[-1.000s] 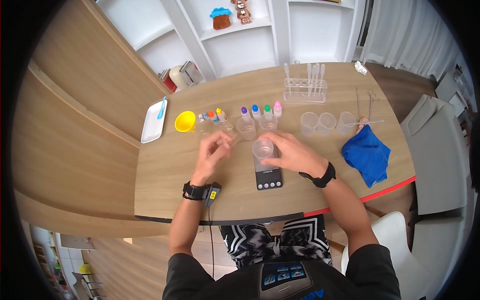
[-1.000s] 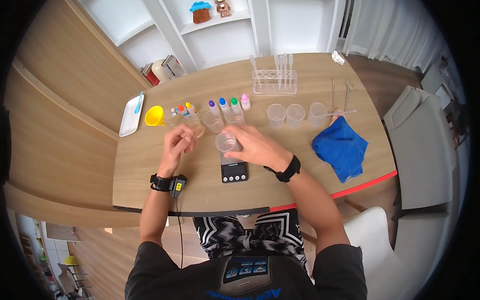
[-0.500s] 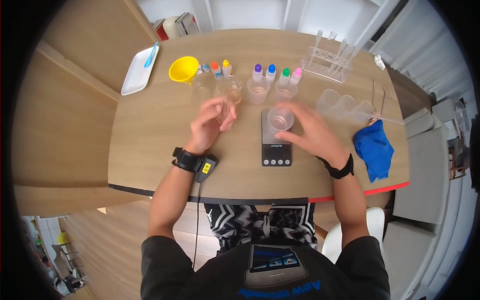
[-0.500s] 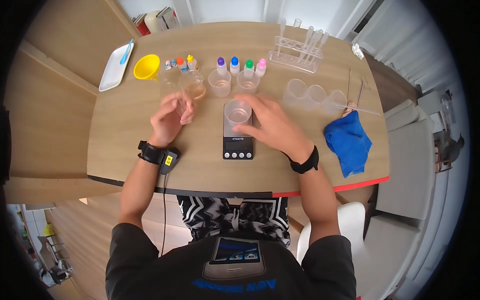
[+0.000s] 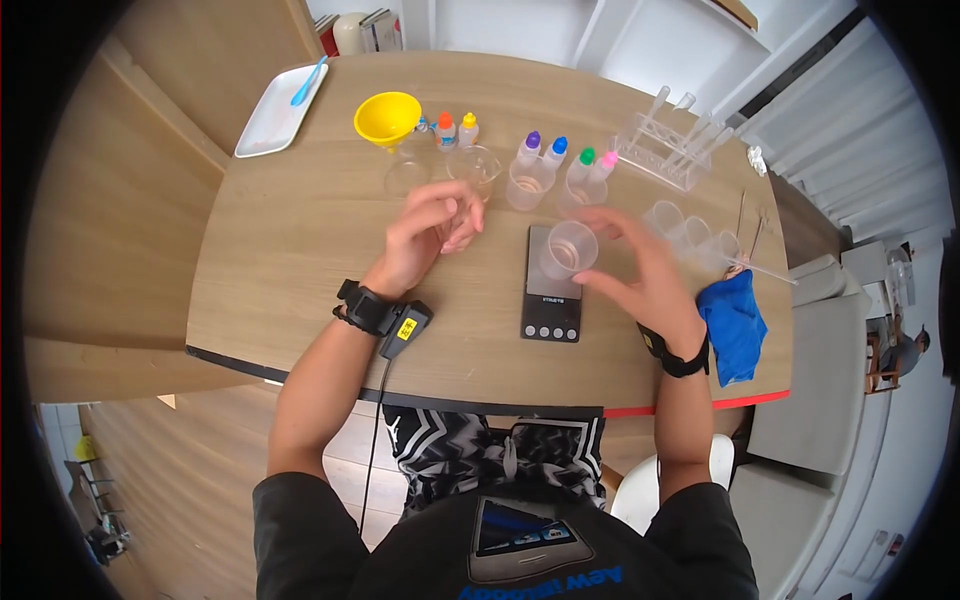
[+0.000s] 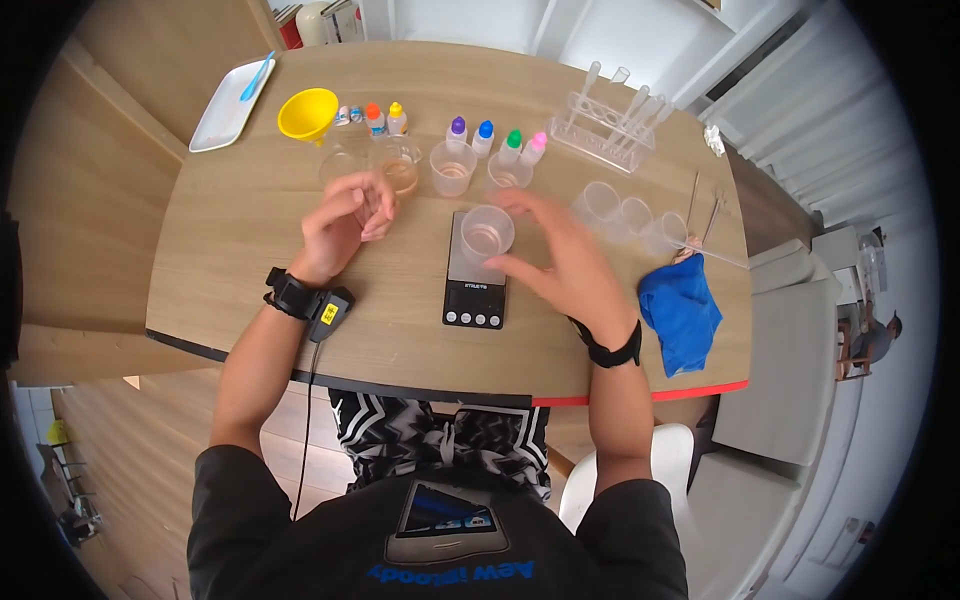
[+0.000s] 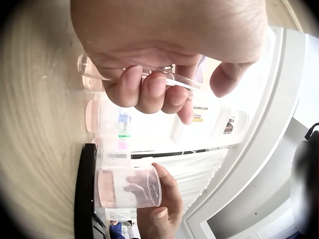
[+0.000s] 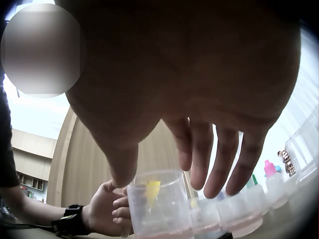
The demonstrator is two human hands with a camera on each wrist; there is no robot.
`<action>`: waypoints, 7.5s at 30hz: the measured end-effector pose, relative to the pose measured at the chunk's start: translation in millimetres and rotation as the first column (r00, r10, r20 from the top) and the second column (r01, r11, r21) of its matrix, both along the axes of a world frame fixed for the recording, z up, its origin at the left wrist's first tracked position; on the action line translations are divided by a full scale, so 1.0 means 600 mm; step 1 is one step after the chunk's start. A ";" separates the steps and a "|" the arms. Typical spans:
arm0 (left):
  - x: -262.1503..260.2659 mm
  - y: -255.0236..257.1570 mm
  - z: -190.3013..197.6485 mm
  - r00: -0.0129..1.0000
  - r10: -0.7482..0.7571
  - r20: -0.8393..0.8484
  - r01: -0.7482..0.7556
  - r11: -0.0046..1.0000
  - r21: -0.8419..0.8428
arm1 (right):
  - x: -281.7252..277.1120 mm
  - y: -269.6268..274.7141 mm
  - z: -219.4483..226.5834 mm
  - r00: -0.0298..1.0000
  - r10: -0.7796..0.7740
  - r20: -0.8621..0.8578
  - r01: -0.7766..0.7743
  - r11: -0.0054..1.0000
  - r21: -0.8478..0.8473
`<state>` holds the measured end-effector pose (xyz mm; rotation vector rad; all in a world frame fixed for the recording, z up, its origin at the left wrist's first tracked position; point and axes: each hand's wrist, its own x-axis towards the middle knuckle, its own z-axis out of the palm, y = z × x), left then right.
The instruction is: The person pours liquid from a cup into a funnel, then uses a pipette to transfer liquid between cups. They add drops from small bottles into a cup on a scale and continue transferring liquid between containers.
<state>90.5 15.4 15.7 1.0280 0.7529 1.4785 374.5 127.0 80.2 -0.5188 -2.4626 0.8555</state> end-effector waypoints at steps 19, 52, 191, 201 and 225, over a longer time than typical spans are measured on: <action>-0.003 0.004 -0.006 0.998 0.023 -0.057 -0.025 0.999 -0.027 | -0.001 -0.072 -0.021 0.899 0.361 0.247 -0.406 0.899 0.164; -0.007 0.004 -0.007 0.997 0.023 -0.074 -0.027 0.998 -0.056 | 0.044 -0.034 -0.024 0.897 0.362 0.255 -0.360 0.931 -0.055; -0.002 0.002 -0.005 0.989 0.021 -0.149 -0.019 1.000 0.013 | 0.006 -0.010 0.099 0.984 -0.060 0.169 0.020 0.974 0.227; 0.000 -0.001 -0.003 0.984 0.040 -0.171 -0.039 0.999 0.014 | -0.007 0.116 0.036 0.967 -0.132 0.220 0.052 0.940 0.336; 0.005 -0.002 0.000 0.988 -0.007 -0.154 0.002 1.000 -0.032 | 0.070 0.042 -0.007 0.999 0.037 -0.035 -0.051 0.771 -0.635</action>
